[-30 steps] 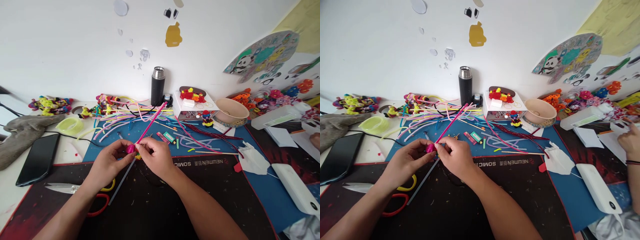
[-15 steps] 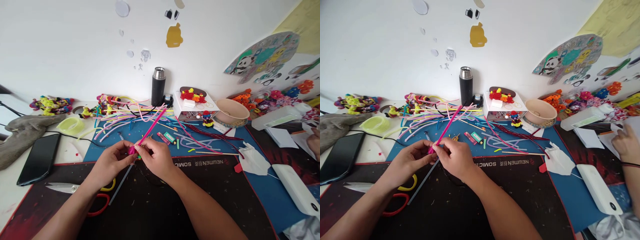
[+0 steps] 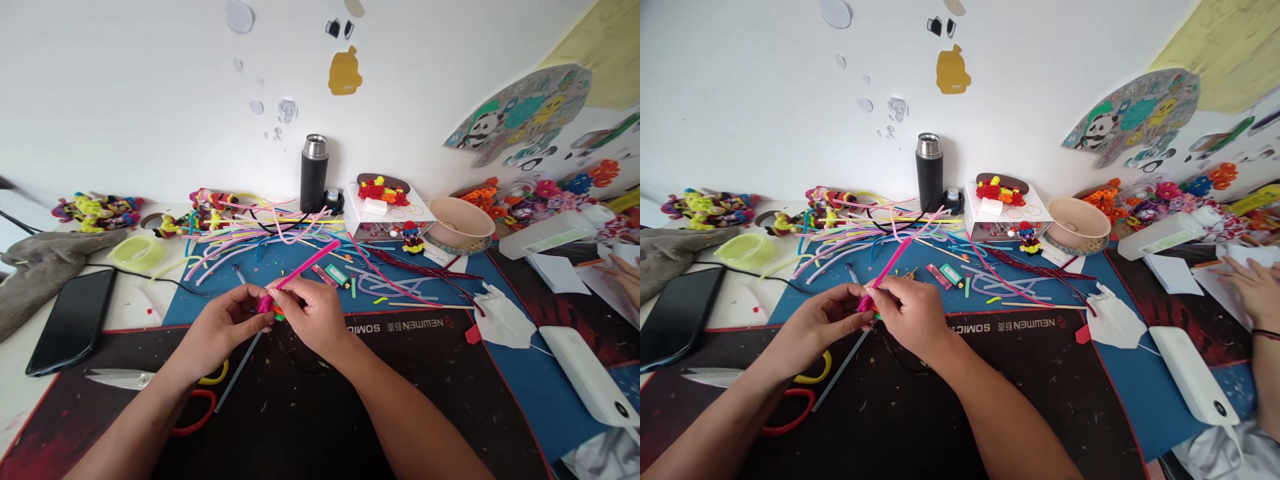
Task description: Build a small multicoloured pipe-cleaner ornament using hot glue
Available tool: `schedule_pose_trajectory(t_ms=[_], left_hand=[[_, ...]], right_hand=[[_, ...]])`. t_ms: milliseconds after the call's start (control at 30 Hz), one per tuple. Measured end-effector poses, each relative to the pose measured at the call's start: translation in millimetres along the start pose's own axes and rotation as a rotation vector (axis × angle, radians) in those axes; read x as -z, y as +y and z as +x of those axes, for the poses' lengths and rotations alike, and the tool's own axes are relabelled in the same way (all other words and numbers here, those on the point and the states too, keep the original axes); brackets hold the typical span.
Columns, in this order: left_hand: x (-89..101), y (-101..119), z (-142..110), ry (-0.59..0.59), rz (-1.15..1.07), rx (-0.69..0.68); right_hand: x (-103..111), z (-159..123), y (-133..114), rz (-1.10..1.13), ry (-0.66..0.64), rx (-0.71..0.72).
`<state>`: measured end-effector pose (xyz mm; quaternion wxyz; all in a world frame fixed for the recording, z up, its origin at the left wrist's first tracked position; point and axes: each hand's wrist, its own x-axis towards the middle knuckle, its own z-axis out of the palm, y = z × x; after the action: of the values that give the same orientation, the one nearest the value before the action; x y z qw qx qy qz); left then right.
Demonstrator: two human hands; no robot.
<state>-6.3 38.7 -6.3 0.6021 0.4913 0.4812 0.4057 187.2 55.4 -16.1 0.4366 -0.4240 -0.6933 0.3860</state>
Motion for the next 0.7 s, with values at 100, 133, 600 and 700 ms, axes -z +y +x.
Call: schedule_pose_trajectory(t_ms=[100, 133, 600, 700], left_hand=[[0.1, 0.1, 0.0, -0.007, -0.011, -0.001], [0.2, 0.0, 0.0, -0.011, -0.014, -0.003], [3.2, -4.7, -1.2, -0.061, 0.025, 0.01], [4.2, -6.3, 0.2, -0.072, 0.038, 0.002]], right_hand=[[0.5, 0.5, -0.2, 0.013, 0.013, 0.015], [0.6, 0.6, 0.0, 0.014, 0.012, 0.014], [-2.2, 1.3, 6.7, -0.057, 0.136, 0.138], [-2.5, 1.2, 6.3, -0.062, 0.135, 0.129]])
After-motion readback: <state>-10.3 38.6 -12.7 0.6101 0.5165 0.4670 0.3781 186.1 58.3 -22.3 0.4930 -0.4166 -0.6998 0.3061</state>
